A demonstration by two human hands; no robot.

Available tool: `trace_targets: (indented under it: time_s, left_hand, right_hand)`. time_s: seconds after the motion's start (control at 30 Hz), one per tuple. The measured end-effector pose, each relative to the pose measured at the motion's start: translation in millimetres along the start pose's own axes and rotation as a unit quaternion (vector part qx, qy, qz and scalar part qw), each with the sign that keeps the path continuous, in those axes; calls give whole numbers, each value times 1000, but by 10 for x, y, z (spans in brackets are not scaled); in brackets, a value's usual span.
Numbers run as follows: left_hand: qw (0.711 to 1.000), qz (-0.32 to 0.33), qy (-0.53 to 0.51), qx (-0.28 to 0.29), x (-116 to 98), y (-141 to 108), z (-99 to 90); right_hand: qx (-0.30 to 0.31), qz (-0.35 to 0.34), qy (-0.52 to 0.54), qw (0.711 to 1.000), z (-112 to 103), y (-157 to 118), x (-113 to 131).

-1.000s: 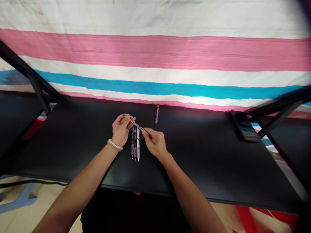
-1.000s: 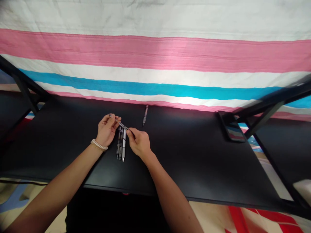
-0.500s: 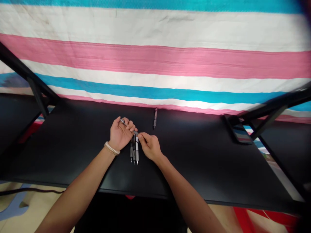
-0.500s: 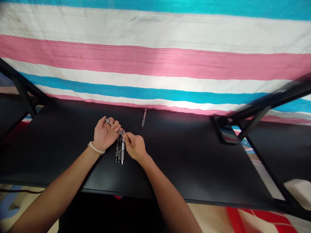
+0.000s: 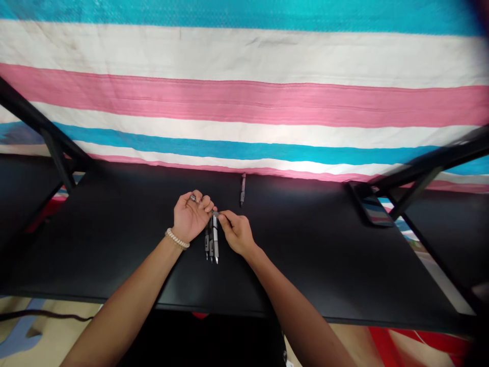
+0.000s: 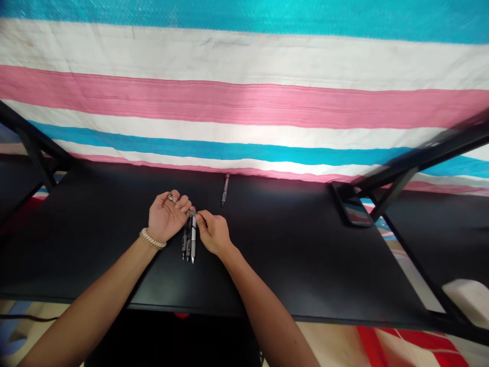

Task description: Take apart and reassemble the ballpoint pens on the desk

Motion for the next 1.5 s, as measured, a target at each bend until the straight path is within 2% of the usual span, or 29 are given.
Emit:
trace_targets:
  time_s: [0.17, 0.27, 0.37, 0.47, 0.57, 0.67, 0.73, 0.8, 0.9, 1.07, 1.23, 1.37, 1.5]
  left_hand:
    - [1000, 4, 14, -10, -19, 13, 18]
    - [1000, 1, 27, -7, -40, 17, 10]
    - [999, -10, 46, -3, -48, 24, -15]
    - [998, -25, 55, 13, -41, 37, -30]
    - [997, -40, 58, 33, -30, 44, -27]
    - [996, -35, 68, 40, -37, 44, -43]
    - [996, -24, 76, 33, -52, 47, -74]
    - [997, -18, 77, 22, -67, 52, -109]
    - [998, -14, 69, 9, -79, 59, -141]
    - [998, -1, 54, -11, -79, 53, -127]
    - [998, 1, 57, -16, -77, 40, -113]
    - [998, -1, 60, -13, -72, 40, -114]
    - [998, 14, 60, -16, -74, 47, -123]
  right_hand:
    - [-46, 2, 0, 999, 23, 42, -5]
    - [-83, -41, -13, 996, 33, 65, -12]
    - [-81, -76, -26, 994, 53, 72, -23]
    - [-107, -76, -5, 991, 38, 80, -24]
    - [-157, -25, 44, 986, -66, 132, -64]
    - [-230, 75, 87, 966, -262, 239, -212]
    - [-252, 145, 106, 951, -401, 318, -352]
    - [-248, 193, 85, 945, -511, 380, -471]
    - [-235, 209, 23, 949, -596, 422, -544]
    - [-223, 198, -31, 954, -593, 423, -505]
    - [-227, 220, -100, 944, -559, 432, -494]
    - [-229, 252, -87, 936, -558, 444, -511]
    - [-218, 247, -82, 941, -559, 457, -532]
Point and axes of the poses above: each hand's wrist, its own y-axis towards the middle knuckle, its own z-axis out of the palm, x = y × z, the point moved 1 cm from there along y, towards the middle knuckle, and after that the axes turned 14 degrees about z, right-handed, at the moved point
